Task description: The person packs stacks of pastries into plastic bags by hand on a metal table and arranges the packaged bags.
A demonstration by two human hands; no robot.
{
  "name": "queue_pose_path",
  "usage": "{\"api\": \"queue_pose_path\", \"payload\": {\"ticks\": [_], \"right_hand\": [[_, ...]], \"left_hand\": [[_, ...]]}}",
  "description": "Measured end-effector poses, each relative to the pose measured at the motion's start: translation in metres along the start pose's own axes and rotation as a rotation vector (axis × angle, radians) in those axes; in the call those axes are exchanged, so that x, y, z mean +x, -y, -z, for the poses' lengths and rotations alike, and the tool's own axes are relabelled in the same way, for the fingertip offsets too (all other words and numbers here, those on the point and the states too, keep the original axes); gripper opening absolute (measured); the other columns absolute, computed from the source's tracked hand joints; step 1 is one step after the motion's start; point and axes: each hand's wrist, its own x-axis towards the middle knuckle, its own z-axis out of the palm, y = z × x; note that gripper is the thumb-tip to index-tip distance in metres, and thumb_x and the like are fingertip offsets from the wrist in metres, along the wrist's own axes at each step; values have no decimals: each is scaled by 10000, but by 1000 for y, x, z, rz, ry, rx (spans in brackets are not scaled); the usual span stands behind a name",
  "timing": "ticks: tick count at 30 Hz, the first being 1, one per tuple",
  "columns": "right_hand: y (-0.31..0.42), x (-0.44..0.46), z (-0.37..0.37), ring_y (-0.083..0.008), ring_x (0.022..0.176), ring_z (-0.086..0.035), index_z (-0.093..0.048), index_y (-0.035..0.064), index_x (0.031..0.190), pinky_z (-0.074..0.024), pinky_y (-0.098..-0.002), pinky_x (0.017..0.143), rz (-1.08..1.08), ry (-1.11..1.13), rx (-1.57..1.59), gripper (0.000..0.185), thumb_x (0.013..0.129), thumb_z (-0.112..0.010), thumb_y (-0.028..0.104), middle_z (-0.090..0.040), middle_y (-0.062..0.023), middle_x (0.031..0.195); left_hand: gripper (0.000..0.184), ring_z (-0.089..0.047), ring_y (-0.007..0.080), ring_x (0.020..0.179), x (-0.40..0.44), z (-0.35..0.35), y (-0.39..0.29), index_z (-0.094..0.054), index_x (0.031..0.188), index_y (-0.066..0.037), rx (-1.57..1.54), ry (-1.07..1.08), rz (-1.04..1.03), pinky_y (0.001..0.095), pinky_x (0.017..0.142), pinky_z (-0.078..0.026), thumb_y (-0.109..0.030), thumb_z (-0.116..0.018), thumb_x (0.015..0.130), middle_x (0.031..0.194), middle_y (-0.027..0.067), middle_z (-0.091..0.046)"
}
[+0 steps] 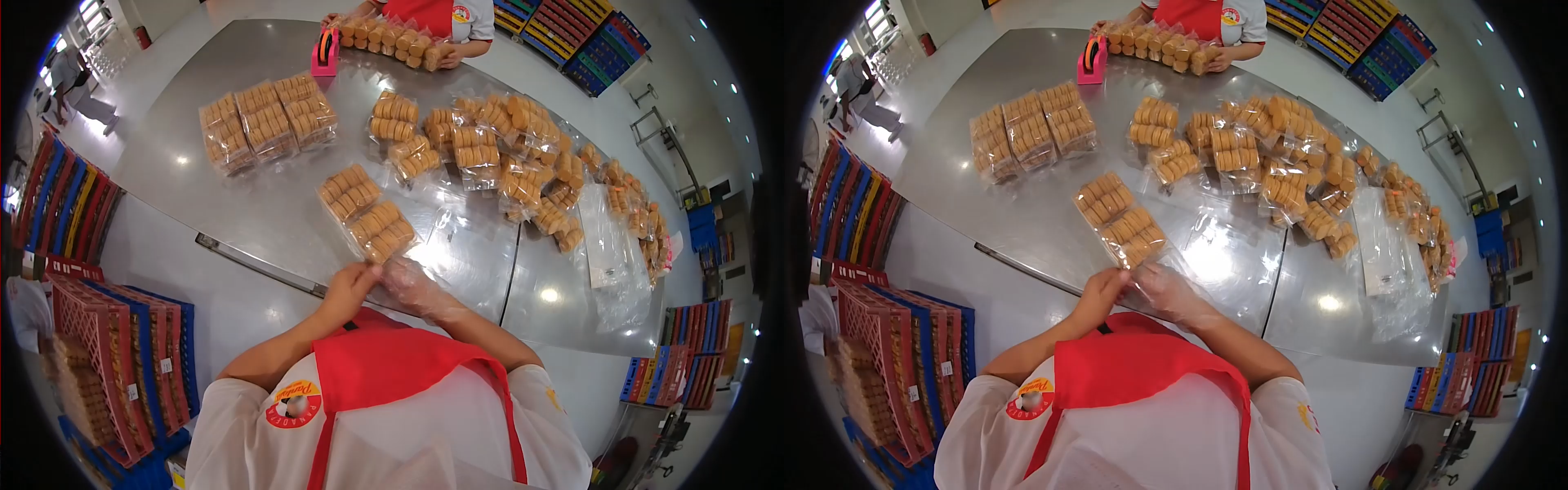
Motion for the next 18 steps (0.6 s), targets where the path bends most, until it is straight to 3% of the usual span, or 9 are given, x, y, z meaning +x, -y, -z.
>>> {"api": "queue_pose_path", "payload": {"ticks": [2,5,8,11,12,15,16,17,18], "right_hand": [[5,9,-7,-358,836,-591,-606,43,1000,-487,-430,698,164,-57,25,184,871,-673,156,-595,-149,881],[22,18,-15,-320,684,-588,-602,54,866,-478,-397,618,-146,-211,280,95,863,-694,80,-602,-125,765],[5,22,-24,-306,664,-550,-601,34,871,-467,-376,620,-3,-243,183,125,944,-617,134,-587,-134,749],[2,22,-19,-312,744,-577,-618,-8,956,-465,-399,662,-92,-163,209,176,991,-543,147,-597,-161,787],[4,24,-16,-314,784,-593,-627,-24,994,-464,-412,682,-173,-116,243,206,1006,-519,151,-604,-172,806],[25,19,-4,-342,839,-625,-629,-29,1034,-482,-411,729,-69,-193,319,203,1005,-503,128,-637,-196,865],[17,12,-14,-348,839,-627,-626,-34,1018,-492,-390,753,-281,-166,370,220,1009,-497,144,-651,-198,888],[8,1,-15,-309,804,-629,-630,-29,1004,-493,-370,729,-253,-125,308,222,1008,-510,157,-652,-165,861],[2,-9,-11,-270,768,-630,-635,-25,990,-494,-350,705,-227,-94,254,224,1007,-524,169,-653,-131,835]], "left_hand": [[341,-572,171,696,-5,-3,3,-634,909,47,120,34,-29,329,649,-475,-290,-615,955,779,102,-620],[255,-569,146,725,-11,-7,8,-647,935,47,188,20,-19,299,651,-461,-204,-600,945,805,89,-641],[247,-591,159,727,-16,-13,0,-647,916,55,161,-80,-52,307,686,-479,-184,-589,936,783,101,-643],[300,-639,327,790,-15,-7,-1,-669,898,40,159,-116,-27,391,714,-485,-255,-621,906,850,217,-649],[302,-635,331,848,-13,-7,-9,-673,897,38,187,-196,18,389,746,-487,-259,-625,906,923,228,-640],[307,-617,313,989,-6,-17,-22,-681,884,33,275,-397,59,370,831,-490,-270,-642,907,1138,235,-585],[309,-608,288,1013,2,-22,-12,-680,875,32,326,-427,10,355,851,-488,-274,-649,908,1205,220,-548],[312,-599,262,1037,8,-23,-3,-680,865,31,385,-456,-35,340,872,-486,-277,-656,908,1273,205,-511],[288,-599,295,1065,5,-21,-15,-715,924,17,396,-447,-53,368,906,-485,-266,-678,889,1353,236,-467]]}}
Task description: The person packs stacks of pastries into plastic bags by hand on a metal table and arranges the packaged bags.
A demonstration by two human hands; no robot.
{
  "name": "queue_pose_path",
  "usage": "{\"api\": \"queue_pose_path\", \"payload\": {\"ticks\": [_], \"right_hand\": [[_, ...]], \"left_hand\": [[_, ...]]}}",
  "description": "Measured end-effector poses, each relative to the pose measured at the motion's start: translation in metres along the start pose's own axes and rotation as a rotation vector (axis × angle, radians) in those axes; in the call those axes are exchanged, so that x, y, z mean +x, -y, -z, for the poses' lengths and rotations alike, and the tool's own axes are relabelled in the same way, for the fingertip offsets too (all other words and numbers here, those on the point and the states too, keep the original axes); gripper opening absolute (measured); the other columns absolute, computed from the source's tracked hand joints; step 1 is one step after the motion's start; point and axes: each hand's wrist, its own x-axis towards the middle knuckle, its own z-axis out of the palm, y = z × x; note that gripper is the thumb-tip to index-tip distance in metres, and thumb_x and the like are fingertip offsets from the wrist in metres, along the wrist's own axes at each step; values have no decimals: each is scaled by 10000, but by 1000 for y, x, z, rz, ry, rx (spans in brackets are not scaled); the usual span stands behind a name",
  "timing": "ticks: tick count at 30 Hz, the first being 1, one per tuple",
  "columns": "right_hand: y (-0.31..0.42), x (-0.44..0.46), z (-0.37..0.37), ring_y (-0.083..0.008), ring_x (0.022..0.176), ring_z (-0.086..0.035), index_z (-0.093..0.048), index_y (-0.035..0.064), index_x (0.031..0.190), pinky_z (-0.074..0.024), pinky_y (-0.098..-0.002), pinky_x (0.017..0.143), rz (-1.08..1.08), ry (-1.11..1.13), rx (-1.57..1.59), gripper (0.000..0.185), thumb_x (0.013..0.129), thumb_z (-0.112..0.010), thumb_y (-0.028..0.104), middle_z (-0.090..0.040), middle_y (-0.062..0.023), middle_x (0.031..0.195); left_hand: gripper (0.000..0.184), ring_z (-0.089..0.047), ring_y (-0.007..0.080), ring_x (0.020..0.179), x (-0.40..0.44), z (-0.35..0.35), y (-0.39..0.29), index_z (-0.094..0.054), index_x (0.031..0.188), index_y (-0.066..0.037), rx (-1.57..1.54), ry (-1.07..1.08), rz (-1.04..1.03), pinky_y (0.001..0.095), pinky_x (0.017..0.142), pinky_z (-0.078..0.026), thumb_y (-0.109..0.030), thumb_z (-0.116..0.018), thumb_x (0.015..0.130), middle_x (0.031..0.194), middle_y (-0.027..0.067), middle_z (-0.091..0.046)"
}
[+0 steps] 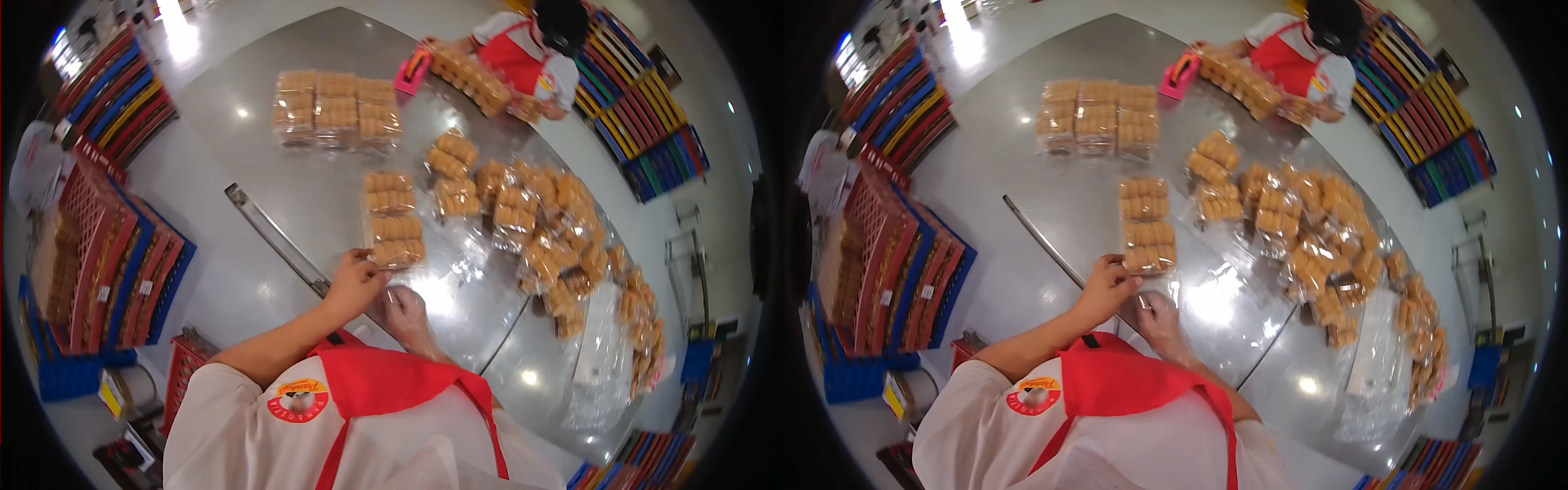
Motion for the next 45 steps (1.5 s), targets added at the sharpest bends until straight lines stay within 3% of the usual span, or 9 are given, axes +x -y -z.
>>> {"api": "queue_pose_path", "payload": {"ticks": [4,8,17,27,33,35,38,43,45], "right_hand": [[-1,-50,36,-110,678,-591,-641,-18,935,-470,-268,600,-465,171,345,168,970,-599,141,-634,-34,781],[3,-82,61,-118,635,-576,-628,-2,916,-467,-264,552,-359,-72,533,171,983,-581,149,-632,-53,793],[18,-12,25,-96,547,-513,-594,-3,954,-418,-226,471,-463,-358,543,159,1001,-538,137,-580,-42,732],[24,32,-34,-72,530,-484,-601,-9,952,-396,-224,472,-377,-756,436,147,976,-572,133,-564,-22,694],[25,-6,-48,-81,594,-516,-619,-7,972,-420,-223,504,-312,-910,438,118,959,-578,103,-592,-40,727],[29,-24,-48,-87,556,-520,-621,-12,938,-415,-236,478,-316,-1038,459,139,961,-576,117,-592,-47,721],[31,-57,-31,-91,502,-514,-621,-10,883,-401,-238,446,-378,-1187,363,195,971,-564,154,-585,-46,700],[-1,-88,26,-98,511,-515,-603,-2,926,-407,-241,442,-387,-1306,418,166,970,-574,156,-554,-34,660],[-14,-92,53,-98,513,-512,-596,-1,931,-416,-244,444,-404,-1328,461,152,968,-576,145,-552,-34,663]], "left_hand": [[305,-597,341,1142,1,36,-21,-678,1054,62,-541,191,317,431,906,-504,-189,-663,882,1522,239,-342],[413,-673,283,954,-11,121,-50,-584,1231,80,-1117,243,448,475,793,-593,-46,-616,839,1156,184,-663],[249,-698,346,912,-47,284,-15,-622,1025,68,-1166,-51,243,533,748,-605,-60,-594,813,1033,203,-675],[478,-679,284,995,185,327,101,-469,1372,46,-782,-228,75,453,828,-596,-62,-454,906,1251,159,-616],[403,-593,235,1021,241,315,170,-531,1299,3,-631,-168,124,472,816,-554,-167,-525,934,1029,76,-586],[269,-548,221,1006,219,310,144,-571,1123,-10,-409,-273,134,414,771,-508,-178,-598,915,1064,69,-553],[173,-550,306,1091,191,273,120,-558,956,-21,320,-984,-397,451,878,-465,-168,-638,915,1181,123,-552],[166,-595,314,1063,130,147,25,-584,997,-33,102,-2,-838,415,951,-451,-47,-673,856,1119,155,-623],[184,-600,355,1051,121,77,5,-609,1002,-32,-6,503,-974,436,918,-477,-154,-669,877,1106,173,-633]]}}
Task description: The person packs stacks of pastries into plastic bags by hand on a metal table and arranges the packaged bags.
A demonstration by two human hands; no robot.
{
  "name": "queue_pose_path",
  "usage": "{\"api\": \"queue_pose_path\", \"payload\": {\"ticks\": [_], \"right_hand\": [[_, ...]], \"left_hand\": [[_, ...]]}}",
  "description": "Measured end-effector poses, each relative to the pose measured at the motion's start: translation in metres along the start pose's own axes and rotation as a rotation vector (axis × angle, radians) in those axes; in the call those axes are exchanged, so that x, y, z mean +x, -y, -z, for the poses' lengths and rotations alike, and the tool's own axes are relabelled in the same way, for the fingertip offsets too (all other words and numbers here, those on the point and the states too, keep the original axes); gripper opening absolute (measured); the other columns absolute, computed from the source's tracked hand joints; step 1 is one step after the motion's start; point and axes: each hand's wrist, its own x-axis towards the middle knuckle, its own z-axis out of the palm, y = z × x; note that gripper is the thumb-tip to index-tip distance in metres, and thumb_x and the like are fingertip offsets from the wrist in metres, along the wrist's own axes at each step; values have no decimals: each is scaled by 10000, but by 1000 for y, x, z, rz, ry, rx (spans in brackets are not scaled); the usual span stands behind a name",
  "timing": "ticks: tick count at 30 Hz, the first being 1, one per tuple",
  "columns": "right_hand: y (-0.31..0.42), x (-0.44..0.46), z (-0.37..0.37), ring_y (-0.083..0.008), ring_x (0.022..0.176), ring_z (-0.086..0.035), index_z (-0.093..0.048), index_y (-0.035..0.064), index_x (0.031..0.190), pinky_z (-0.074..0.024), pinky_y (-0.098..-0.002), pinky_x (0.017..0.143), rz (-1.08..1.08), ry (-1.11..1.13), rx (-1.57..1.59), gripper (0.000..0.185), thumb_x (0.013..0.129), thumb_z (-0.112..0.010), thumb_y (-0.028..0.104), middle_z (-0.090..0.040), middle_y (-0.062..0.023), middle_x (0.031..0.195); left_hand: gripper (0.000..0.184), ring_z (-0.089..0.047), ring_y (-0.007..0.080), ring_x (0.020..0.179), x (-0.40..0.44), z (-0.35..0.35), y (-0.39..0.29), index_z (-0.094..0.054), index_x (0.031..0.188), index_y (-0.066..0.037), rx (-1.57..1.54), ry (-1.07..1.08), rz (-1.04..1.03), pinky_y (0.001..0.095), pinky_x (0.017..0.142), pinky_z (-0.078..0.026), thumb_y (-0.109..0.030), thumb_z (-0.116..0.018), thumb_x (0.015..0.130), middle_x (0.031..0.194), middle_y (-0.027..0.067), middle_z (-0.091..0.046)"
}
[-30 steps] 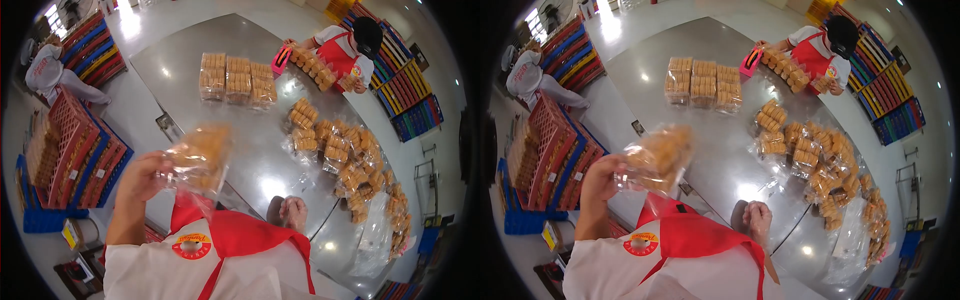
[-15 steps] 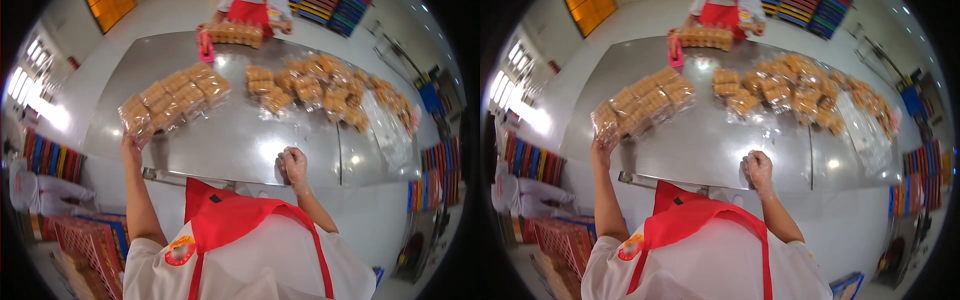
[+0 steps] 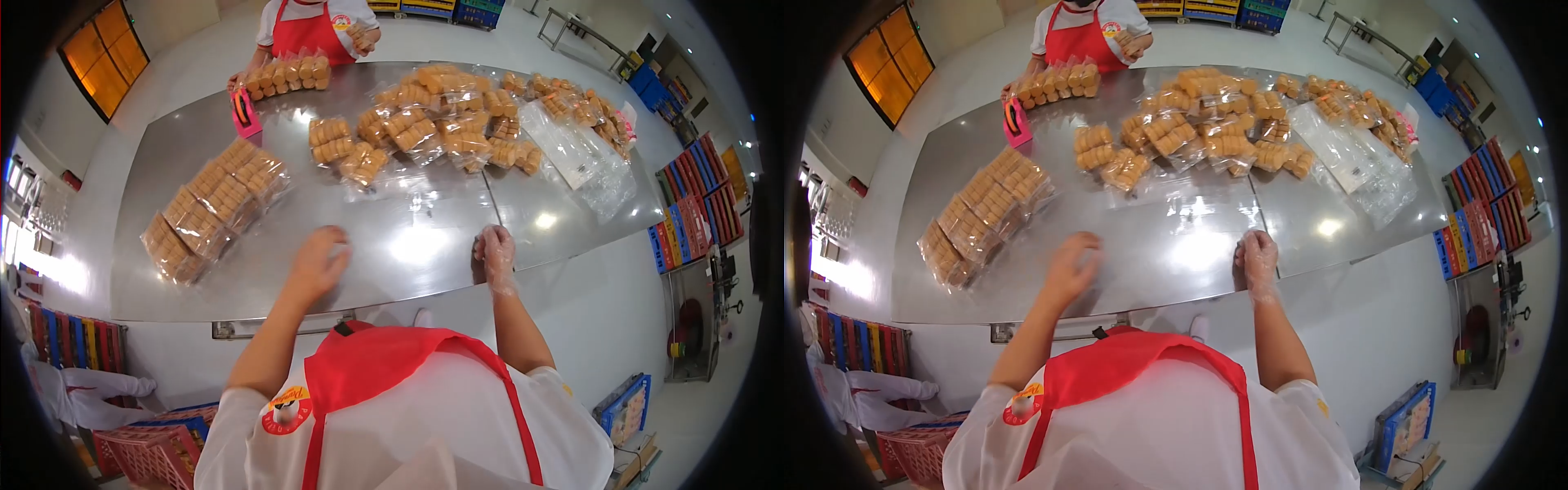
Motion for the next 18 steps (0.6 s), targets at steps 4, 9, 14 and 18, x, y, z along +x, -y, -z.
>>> {"api": "queue_pose_path", "payload": {"ticks": [4,9,14,18], "right_hand": [[5,39,10,-105,548,-514,-589,25,903,-425,-238,487,11,93,-11,134,949,-579,151,-567,-35,677],[13,50,23,-111,567,-537,-615,16,931,-446,-255,515,-46,241,1,132,950,-589,144,-598,-44,703],[-17,49,43,-167,719,-623,-658,-33,917,-512,-307,671,188,307,-115,125,901,-625,87,-674,-112,826],[12,25,61,-230,706,-627,-654,-12,887,-501,-330,640,429,457,-300,78,887,-629,62,-657,-131,813]], "left_hand": [[341,-564,377,1159,96,-106,-18,-610,1146,-25,42,307,-29,476,993,-439,-255,-658,899,1223,200,-606],[602,-356,376,1401,128,-218,-30,-509,1386,-36,407,471,-85,526,1139,-285,-369,-642,902,1488,211,-422],[547,-479,392,1261,94,-265,-58,-547,1306,4,369,308,-69,501,1060,-367,-326,-657,884,1359,239,-517],[645,-519,340,1154,64,-255,-81,-558,1273,28,514,308,-4,470,974,-394,-393,-717,811,1282,216,-550]]}}
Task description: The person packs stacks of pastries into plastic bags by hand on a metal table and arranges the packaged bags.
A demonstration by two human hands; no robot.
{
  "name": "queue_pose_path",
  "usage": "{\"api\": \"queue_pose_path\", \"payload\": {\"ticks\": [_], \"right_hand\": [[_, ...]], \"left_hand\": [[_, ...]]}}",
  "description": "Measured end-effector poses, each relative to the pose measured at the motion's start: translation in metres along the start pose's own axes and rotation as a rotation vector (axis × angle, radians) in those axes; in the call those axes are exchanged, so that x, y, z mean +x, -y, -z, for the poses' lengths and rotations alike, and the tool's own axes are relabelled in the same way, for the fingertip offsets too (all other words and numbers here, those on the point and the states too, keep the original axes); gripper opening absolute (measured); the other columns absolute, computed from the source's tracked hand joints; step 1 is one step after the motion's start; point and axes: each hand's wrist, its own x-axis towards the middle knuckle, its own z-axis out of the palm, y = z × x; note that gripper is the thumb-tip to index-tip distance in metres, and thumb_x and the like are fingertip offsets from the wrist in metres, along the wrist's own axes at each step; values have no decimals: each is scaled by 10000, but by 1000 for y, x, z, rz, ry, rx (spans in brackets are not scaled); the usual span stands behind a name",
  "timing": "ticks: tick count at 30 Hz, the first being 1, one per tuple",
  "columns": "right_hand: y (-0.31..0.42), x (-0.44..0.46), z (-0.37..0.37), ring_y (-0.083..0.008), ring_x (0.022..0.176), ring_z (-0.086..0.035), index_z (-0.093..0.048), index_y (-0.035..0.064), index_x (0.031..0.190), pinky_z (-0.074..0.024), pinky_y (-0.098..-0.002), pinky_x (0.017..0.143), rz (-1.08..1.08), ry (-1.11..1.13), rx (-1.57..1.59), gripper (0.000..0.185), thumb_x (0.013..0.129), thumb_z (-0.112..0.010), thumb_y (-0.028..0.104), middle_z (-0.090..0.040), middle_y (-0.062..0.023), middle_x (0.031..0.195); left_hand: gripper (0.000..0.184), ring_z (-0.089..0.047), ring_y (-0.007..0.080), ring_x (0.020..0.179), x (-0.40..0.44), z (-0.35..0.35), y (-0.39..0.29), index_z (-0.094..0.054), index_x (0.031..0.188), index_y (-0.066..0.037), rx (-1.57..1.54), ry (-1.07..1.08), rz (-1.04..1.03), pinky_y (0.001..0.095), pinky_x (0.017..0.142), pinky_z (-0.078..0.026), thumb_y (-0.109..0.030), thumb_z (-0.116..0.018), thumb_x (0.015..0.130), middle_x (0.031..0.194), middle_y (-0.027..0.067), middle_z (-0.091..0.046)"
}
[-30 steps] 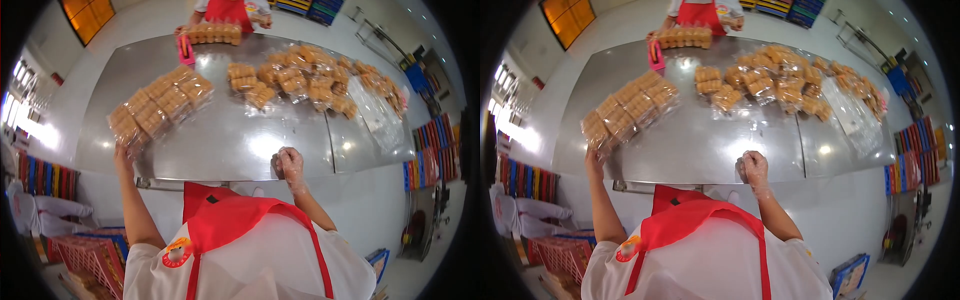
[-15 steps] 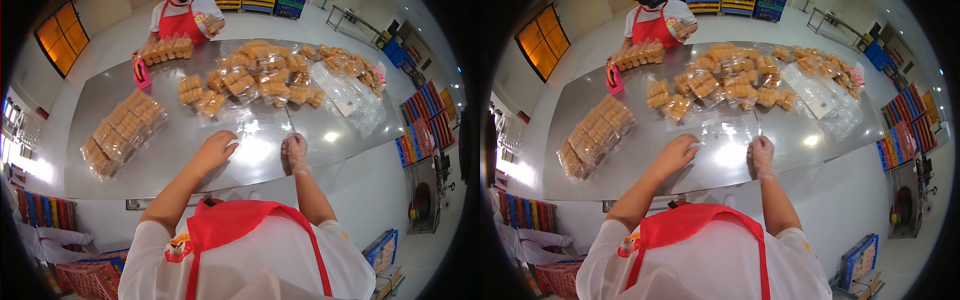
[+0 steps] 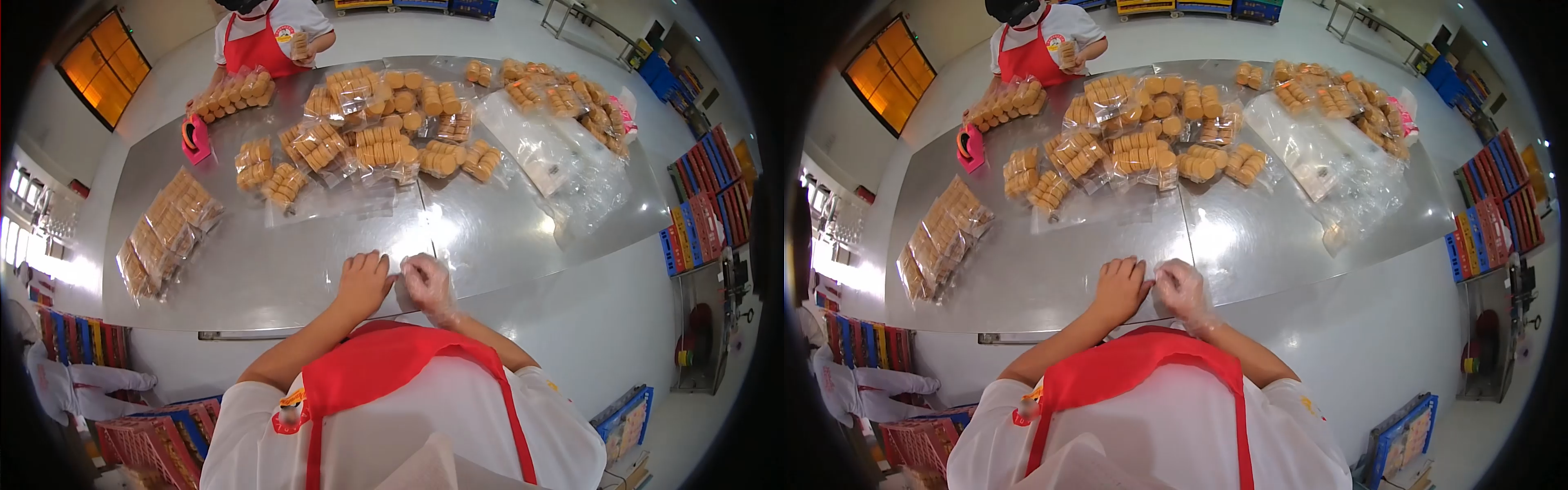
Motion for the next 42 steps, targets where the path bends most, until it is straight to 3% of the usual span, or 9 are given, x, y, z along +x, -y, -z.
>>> {"api": "queue_pose_path", "payload": {"ticks": [5,11,16,20,23,25,29,35,42], "right_hand": [[-16,-22,10,-217,673,-617,-639,-5,854,-486,-332,605,171,91,43,121,907,-623,102,-637,-106,782],[3,-3,27,-165,598,-568,-625,-7,823,-473,-319,576,-529,37,701,145,926,-594,92,-607,-63,738],[-17,-11,17,-163,642,-573,-622,-29,866,-483,-318,602,-136,54,409,138,919,-604,97,-591,-81,717],[9,-2,18,-161,681,-571,-649,-43,976,-486,-314,634,195,212,-29,211,913,-657,158,-597,-84,756],[23,33,16,-130,870,-560,-518,20,1345,-472,-270,729,-255,233,470,680,867,-734,454,-604,-43,1026],[34,64,21,-98,809,-545,-581,27,1272,-458,-249,686,-121,165,916,526,910,-703,388,-607,-42,996],[92,88,53,-104,702,-538,-663,29,1058,-449,-256,634,-67,21,641,255,947,-666,258,-628,-16,864],[124,78,32,-213,676,-584,-669,-8,883,-468,-322,642,276,310,40,141,906,-683,130,-623,-104,742],[138,70,24,-244,731,-607,-654,-21,899,-480,-342,683,385,440,167,91,900,-659,69,-618,-126,770]], "left_hand": [[810,-485,317,1209,-35,44,-3,-538,1314,13,68,116,-65,454,1025,-363,-490,-760,719,1328,195,-534],[375,-556,321,1083,-65,77,22,-638,1151,-38,-151,304,-149,409,917,-453,-215,-686,825,1146,121,-616],[89,-633,290,806,-54,77,44,-682,929,-59,-194,24,130,405,723,-510,-75,-656,846,858,108,-657],[53,-647,196,726,-10,98,22,-662,906,-14,-877,-193,499,327,677,-524,-62,-670,886,798,91,-667],[71,-651,156,744,9,116,-6,-643,886,15,-1388,-161,467,289,684,-536,-46,-674,903,805,70,-656],[78,-651,163,750,10,119,-18,-640,883,19,-1445,-41,422,283,701,-539,-45,-683,898,817,74,-657],[69,-642,158,775,4,108,-9,-637,956,-8,-1344,150,312,285,729,-535,-48,-666,908,835,63,-646],[145,-542,121,642,45,131,-36,-549,1027,-58,-1526,-625,278,243,628,-459,-197,-577,1002,740,9,-572],[388,-356,61,502,45,122,-39,-464,718,-76,-1385,-745,374,257,447,-287,-282,-514,1043,587,-31,-435]]}}
